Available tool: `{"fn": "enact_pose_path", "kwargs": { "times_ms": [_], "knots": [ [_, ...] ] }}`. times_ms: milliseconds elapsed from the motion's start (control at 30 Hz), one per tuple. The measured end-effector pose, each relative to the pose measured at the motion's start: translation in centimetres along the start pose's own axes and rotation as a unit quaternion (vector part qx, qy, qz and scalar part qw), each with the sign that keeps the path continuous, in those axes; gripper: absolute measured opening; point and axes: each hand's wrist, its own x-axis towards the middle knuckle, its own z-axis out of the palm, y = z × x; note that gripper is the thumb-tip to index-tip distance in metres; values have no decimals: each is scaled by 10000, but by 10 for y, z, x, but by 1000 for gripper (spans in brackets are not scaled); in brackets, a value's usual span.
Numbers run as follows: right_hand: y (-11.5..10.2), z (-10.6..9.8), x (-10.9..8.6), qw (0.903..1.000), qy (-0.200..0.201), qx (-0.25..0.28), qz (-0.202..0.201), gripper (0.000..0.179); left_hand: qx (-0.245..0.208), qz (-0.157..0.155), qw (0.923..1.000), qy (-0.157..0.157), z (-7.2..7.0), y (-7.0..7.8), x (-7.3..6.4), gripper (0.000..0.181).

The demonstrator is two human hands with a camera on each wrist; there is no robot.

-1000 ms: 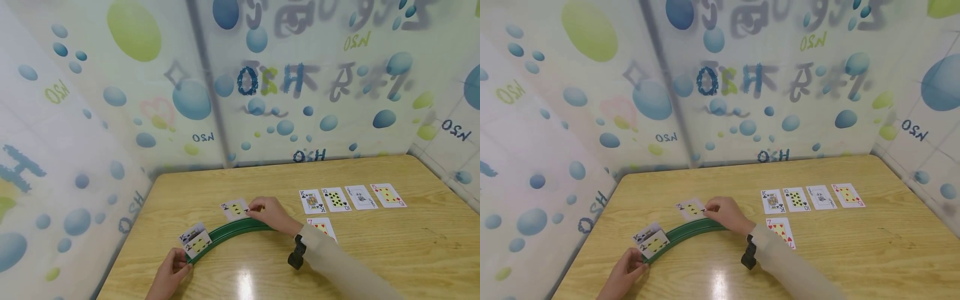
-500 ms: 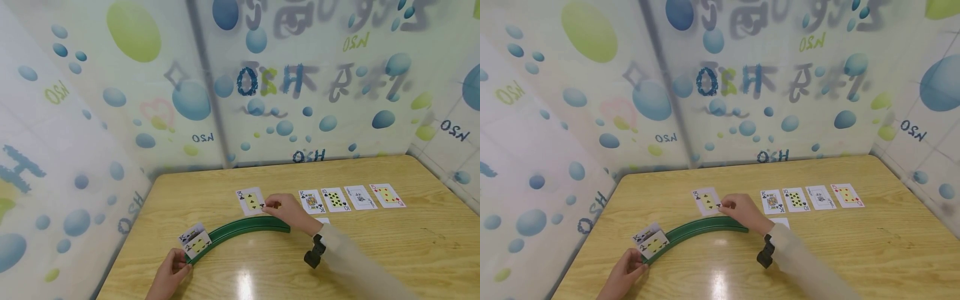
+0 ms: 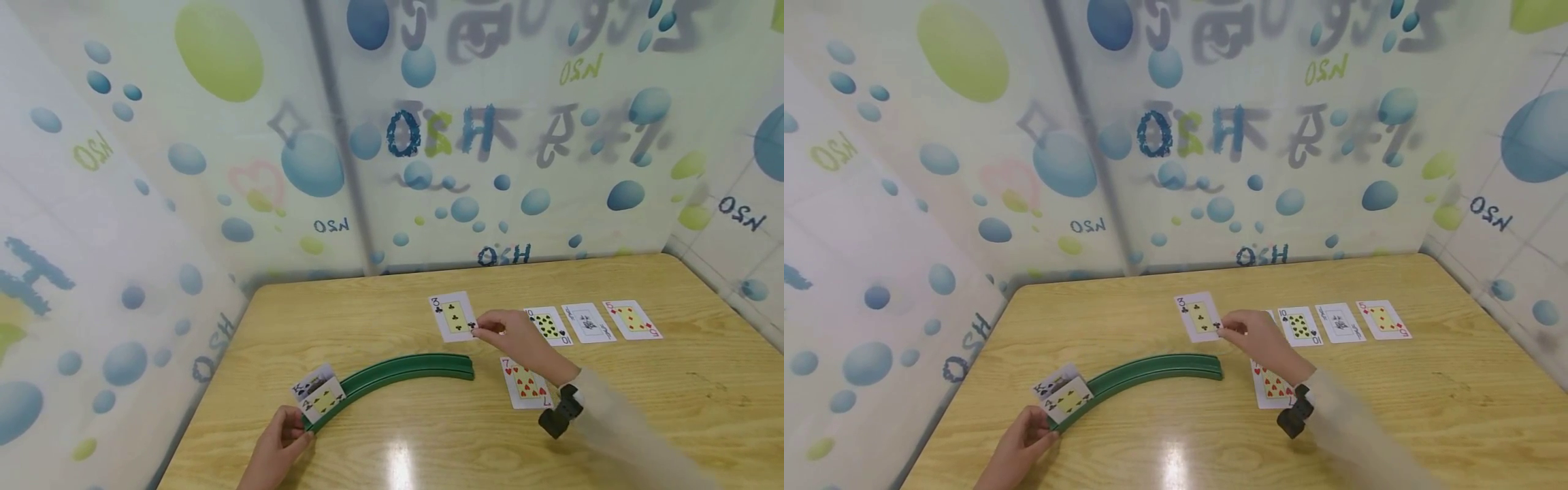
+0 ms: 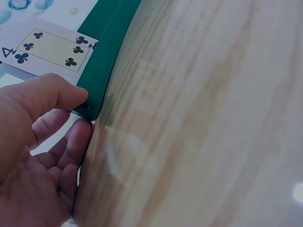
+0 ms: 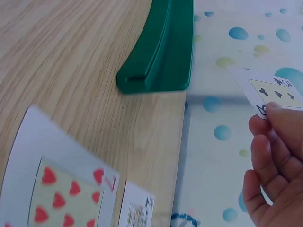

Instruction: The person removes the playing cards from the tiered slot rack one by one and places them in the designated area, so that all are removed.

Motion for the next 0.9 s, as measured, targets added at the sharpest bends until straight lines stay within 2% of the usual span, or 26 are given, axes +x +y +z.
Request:
{"fn": "enact_pose_path", "kwargs": {
  "times_ms": [300, 667, 900],
  "knots": [
    [17, -31, -27, 9980, 165, -477, 371, 10, 55, -53, 10000, 4, -1, 1, 0, 32],
    [38, -63, -62, 9905, 460, -987, 845, 16, 114, -18, 9999, -4, 0, 1, 1, 32],
    [51, -74, -80, 9856, 336, -1166, 1177, 16, 102, -7, 9999, -23, 0, 1, 1, 32]
  ]
}}
